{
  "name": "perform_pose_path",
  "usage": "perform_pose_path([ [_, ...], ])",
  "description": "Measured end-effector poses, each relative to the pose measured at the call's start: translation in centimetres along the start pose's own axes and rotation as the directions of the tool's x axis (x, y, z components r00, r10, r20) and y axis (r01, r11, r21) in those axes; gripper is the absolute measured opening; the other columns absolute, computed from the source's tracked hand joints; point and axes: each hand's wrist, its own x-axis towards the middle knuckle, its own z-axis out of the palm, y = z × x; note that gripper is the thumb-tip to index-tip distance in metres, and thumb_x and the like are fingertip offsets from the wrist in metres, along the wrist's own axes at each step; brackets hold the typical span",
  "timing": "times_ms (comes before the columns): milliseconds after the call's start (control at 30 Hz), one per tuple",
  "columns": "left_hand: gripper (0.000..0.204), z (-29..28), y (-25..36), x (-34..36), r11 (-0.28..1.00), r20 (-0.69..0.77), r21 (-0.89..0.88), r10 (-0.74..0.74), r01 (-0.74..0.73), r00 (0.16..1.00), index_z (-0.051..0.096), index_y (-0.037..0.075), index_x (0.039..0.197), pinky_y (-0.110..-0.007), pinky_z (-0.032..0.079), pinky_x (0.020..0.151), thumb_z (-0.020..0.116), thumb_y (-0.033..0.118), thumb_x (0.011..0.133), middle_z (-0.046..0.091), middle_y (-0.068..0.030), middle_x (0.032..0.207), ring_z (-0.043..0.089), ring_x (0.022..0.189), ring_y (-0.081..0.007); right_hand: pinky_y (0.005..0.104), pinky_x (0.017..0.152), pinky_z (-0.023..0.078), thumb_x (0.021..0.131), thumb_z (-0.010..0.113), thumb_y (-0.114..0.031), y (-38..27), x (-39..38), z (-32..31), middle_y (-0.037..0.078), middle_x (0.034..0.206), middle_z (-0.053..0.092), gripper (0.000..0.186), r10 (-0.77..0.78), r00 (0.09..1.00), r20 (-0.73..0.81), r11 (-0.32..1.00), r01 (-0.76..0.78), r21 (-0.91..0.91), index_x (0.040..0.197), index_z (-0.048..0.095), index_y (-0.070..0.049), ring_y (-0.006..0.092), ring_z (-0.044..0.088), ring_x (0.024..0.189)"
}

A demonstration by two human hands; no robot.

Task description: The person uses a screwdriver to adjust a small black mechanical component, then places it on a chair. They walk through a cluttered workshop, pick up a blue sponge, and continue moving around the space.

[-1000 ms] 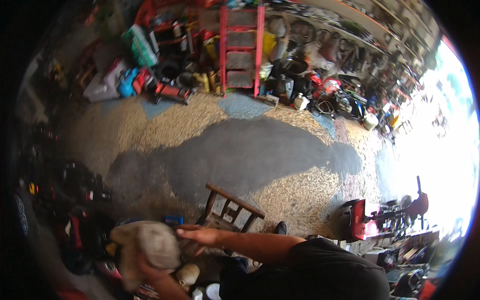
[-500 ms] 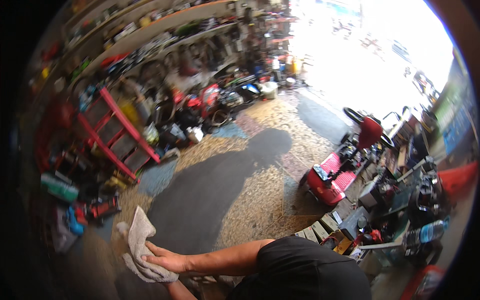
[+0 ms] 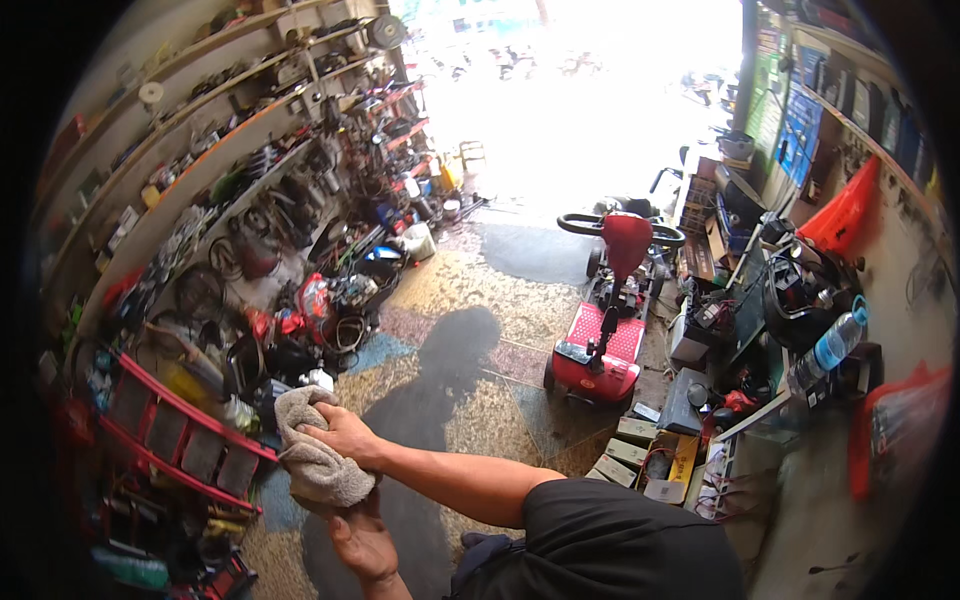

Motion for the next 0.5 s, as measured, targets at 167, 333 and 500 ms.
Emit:
perform_pose_path([
  [167, 0.056, -6.1, 2.3, 7.2, 0.865, -0.097, -0.48, -0.216, 0.144, 0.972, 0.037, 0.01, 0.138, -0.048, 0.034, 0.108, 0.042, 0.043, 0.093, 0.043, -0.0106, 0.14, 0.044, 0.128, -0.0289, 0.0491, 0.082, 0.047, 0.082, 0.065, -0.038, -0.6, -0.3, 4.2, 0.018, 0.092, 0.065, 0.042, -0.141, 0.939, 0.314, 0.728, 0.313, -0.61, 0.106, 0.057, -0.004, 0.0407, 0.061, 0.09],
  [333, 0.033, -9.9, 9.9, 15.5, -0.575, 0.707, 0.617, 0.105, -0.538, 0.699, 0.049, 0.003, 0.114, -0.041, 0.039, 0.099, 0.052, 0.019, 0.086, 0.053, -0.0129, 0.119, 0.051, 0.112, -0.0269, 0.0476, 0.092, 0.037, 0.088, 0.055, -0.053, 3.6, 1.6, 10.7, 0.023, 0.099, 0.057, 0.065, -0.189, 0.831, 0.523, 0.665, 0.5, -0.554, 0.111, 0.049, 0.007, 0.0413, 0.054, 0.1],
  [500, 0.028, -20.2, 8.7, 14.8, -0.465, 0.543, 0.784, 0.191, -0.411, 0.818, 0.053, 0.002, 0.11, -0.038, 0.044, 0.091, 0.055, 0.016, 0.086, 0.057, -0.0118, 0.11, 0.055, 0.102, -0.026, 0.0491, 0.103, 0.033, 0.084, 0.06, -0.054, 8.6, 3.9, 15.3, 0.029, 0.117, 0.048, 0.091, -0.129, 0.818, 0.56, 0.693, 0.479, -0.539, 0.134, 0.028, 0.015, 0.0458, 0.047, 0.114],
])
